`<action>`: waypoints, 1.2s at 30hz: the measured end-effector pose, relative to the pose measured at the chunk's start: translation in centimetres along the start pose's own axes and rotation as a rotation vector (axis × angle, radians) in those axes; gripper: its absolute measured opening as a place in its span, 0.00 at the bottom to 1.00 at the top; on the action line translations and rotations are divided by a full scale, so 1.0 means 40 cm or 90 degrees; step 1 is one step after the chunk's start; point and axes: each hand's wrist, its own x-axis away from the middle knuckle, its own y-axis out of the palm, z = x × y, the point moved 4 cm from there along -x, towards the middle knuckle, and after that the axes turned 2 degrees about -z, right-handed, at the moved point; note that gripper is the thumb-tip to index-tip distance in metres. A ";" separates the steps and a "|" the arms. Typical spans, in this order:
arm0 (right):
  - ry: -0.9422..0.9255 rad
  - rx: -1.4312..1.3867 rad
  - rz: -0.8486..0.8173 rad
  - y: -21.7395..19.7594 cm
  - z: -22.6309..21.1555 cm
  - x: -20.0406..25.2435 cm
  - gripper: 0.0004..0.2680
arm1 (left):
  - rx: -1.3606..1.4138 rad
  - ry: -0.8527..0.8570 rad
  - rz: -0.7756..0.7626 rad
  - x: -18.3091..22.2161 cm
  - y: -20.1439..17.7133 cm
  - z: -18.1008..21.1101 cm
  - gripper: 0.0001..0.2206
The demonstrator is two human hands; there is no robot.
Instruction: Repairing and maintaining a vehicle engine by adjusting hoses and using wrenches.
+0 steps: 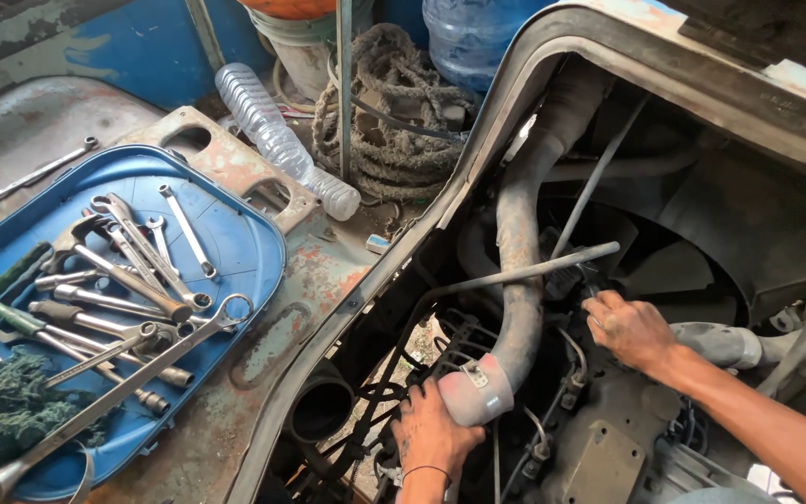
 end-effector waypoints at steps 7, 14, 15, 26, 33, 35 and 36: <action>-0.134 0.078 0.013 0.074 0.128 0.065 0.10 | -0.001 -0.001 0.014 -0.013 0.016 -0.010 0.48; -0.125 0.087 0.015 0.003 0.101 0.041 0.10 | -0.008 0.004 0.029 -0.016 0.013 -0.005 0.47; -0.183 0.140 -0.035 0.004 0.090 0.041 0.08 | -0.005 -0.004 0.014 -0.015 0.014 -0.007 0.47; 0.442 -0.252 -0.230 0.119 0.202 -0.039 0.19 | -0.003 -0.003 0.008 -0.003 0.009 -0.003 0.46; 0.461 -0.324 -0.333 0.291 0.368 -0.145 0.14 | -0.005 -0.024 -0.015 0.000 0.000 0.003 0.47; 0.392 -0.248 -0.349 0.291 0.370 -0.158 0.14 | -0.007 -0.036 -0.020 -0.002 0.001 0.000 0.48; 0.318 -0.195 -0.377 0.281 0.360 -0.157 0.13 | -0.010 -0.041 -0.026 -0.001 0.001 0.000 0.48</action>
